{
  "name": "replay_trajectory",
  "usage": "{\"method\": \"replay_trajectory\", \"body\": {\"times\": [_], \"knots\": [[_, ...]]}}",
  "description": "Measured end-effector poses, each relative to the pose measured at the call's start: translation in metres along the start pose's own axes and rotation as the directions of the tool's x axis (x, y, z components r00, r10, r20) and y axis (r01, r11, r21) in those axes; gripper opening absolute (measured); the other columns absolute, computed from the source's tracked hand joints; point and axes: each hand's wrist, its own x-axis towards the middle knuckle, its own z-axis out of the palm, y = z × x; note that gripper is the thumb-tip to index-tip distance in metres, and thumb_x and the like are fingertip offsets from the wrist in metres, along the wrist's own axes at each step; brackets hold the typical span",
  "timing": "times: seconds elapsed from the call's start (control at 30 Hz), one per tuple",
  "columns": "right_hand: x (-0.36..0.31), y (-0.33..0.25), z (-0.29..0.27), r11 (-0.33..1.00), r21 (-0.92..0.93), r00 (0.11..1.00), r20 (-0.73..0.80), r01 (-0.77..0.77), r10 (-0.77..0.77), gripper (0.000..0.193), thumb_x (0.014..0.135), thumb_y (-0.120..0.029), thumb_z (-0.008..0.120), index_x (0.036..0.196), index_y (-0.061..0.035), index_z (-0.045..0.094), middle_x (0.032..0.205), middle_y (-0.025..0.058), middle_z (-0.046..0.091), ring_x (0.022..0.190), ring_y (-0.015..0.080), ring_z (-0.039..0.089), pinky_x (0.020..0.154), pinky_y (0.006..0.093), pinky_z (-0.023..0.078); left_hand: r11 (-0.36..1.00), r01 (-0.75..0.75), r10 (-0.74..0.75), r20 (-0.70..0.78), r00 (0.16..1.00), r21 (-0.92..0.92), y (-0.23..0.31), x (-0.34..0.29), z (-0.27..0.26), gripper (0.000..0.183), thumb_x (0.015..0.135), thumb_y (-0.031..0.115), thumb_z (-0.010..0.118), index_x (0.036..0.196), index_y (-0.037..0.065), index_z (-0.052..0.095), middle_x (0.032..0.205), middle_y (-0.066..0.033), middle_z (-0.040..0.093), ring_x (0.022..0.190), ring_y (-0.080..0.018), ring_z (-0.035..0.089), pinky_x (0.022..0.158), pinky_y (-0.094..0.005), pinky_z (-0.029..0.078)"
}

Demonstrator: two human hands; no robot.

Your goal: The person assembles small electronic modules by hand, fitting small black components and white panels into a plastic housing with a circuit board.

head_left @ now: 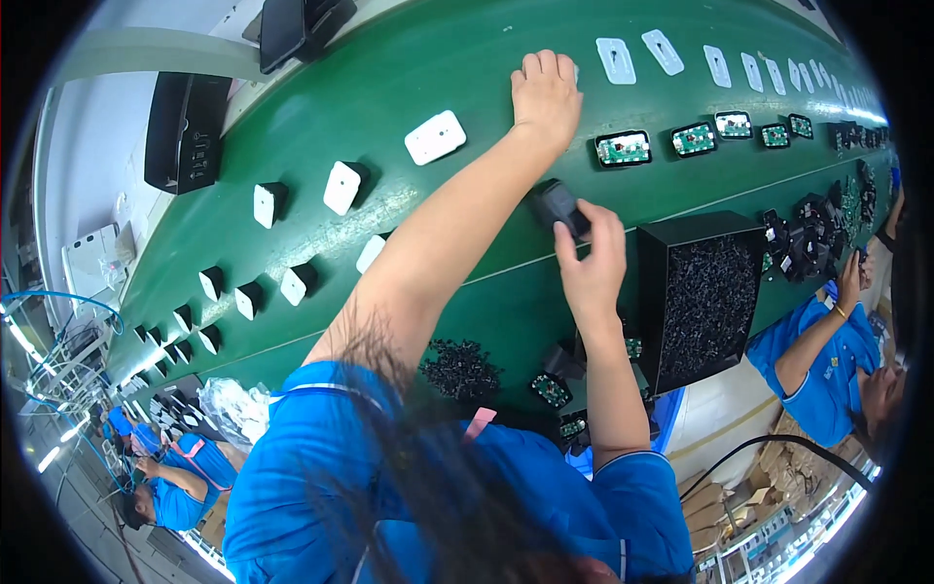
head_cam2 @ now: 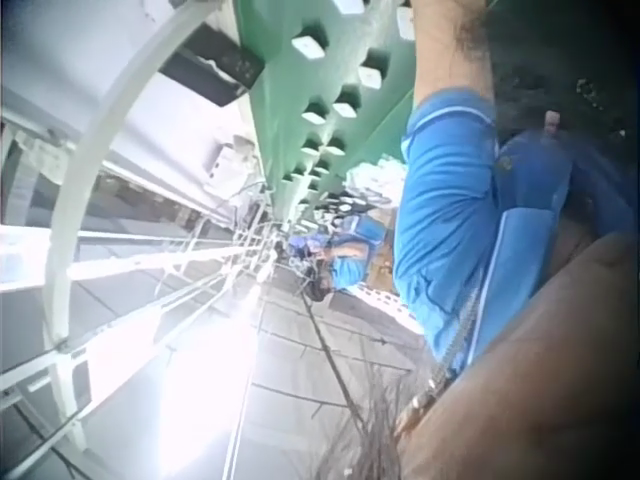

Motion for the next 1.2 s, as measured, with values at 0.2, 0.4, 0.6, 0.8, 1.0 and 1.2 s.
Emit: {"method": "replay_trajectory", "body": {"times": [0.2, 0.4, 0.6, 0.8, 1.0, 1.2], "knots": [[-0.006, -0.003, -0.023, 0.953, 0.263, 0.968, -0.161, -0.148, 0.195, 0.037, 0.083, -0.005, 0.069, 0.118, -0.0028, 0.058, 0.114, 0.0126, 0.058, 0.1, 0.0236, 0.057, 0.082, 0.0341, 0.048, 0.933, -0.313, 0.287, -0.159, 0.945, -0.177, -0.018, -0.068, -0.011, 0.04, 0.077, 0.011, 0.061, 0.116, 0.005, 0.051, 0.113, -0.0106, 0.053, 0.105, -0.0287, 0.05, 0.087, -0.0391, 0.044], [0.011, 0.009, -0.016, 0.994, -0.04, 0.992, -0.069, 0.099, -0.102, 0.035, 0.082, -0.005, 0.067, 0.116, -0.0041, 0.06, 0.112, 0.0129, 0.061, 0.105, 0.0304, 0.056, 0.091, 0.039, 0.046, 0.748, -0.288, 0.272, -0.12, 0.955, -0.598, -0.034, -0.132, -0.029, 0.05, 0.078, 0.0, 0.062, 0.126, 0.005, 0.048, 0.125, -0.0126, 0.054, 0.12, -0.0311, 0.048, 0.101, -0.0418, 0.04], [0.025, 0.009, -0.005, 0.973, -0.152, 0.985, 0.044, 0.172, -0.167, 0.034, 0.08, -0.004, 0.067, 0.114, -0.0048, 0.061, 0.112, 0.0098, 0.061, 0.104, 0.0289, 0.056, 0.088, 0.0382, 0.048, 0.667, -0.164, 0.117, -0.114, 0.986, -0.727, -0.048, -0.144, -0.039, 0.058, 0.079, -0.012, 0.054, 0.133, 0.006, 0.044, 0.135, -0.0125, 0.05, 0.125, -0.0325, 0.047, 0.103, -0.0405, 0.042], [0.035, 0.004, 0.0, 0.934, -0.229, 0.958, 0.151, 0.276, -0.246, 0.033, 0.08, -0.006, 0.066, 0.112, -0.0059, 0.062, 0.109, 0.0061, 0.061, 0.103, 0.0265, 0.056, 0.084, 0.0368, 0.05, 0.639, -0.093, 0.09, -0.046, 0.995, -0.764, -0.054, -0.143, -0.04, 0.055, 0.081, -0.015, 0.047, 0.131, 0.006, 0.047, 0.137, -0.0116, 0.049, 0.128, -0.03, 0.045, 0.105, -0.0392, 0.04], [0.042, 0.004, 0.002, 0.885, -0.285, 0.921, 0.239, 0.369, -0.307, 0.033, 0.079, -0.006, 0.065, 0.111, -0.0057, 0.062, 0.109, 0.0056, 0.061, 0.101, 0.0251, 0.056, 0.084, 0.0354, 0.05, 0.68, -0.154, 0.192, -0.029, 0.981, -0.717, -0.058, -0.145, -0.034, 0.058, 0.078, -0.016, 0.043, 0.131, 0.007, 0.05, 0.137, -0.0105, 0.05, 0.131, -0.0281, 0.044, 0.11, -0.0415, 0.035], [0.038, 0.011, 0.014, 0.759, -0.425, 0.869, 0.275, 0.494, -0.412, 0.036, 0.075, -0.006, 0.058, 0.111, -0.0044, 0.06, 0.108, 0.0072, 0.06, 0.098, 0.0241, 0.057, 0.08, 0.0339, 0.051, 0.773, -0.263, 0.286, -0.053, 0.957, -0.577, -0.059, -0.149, -0.031, 0.067, 0.071, -0.016, 0.046, 0.132, 0.008, 0.051, 0.14, -0.0093, 0.048, 0.132, -0.0264, 0.042, 0.111, -0.0418, 0.034]]}}
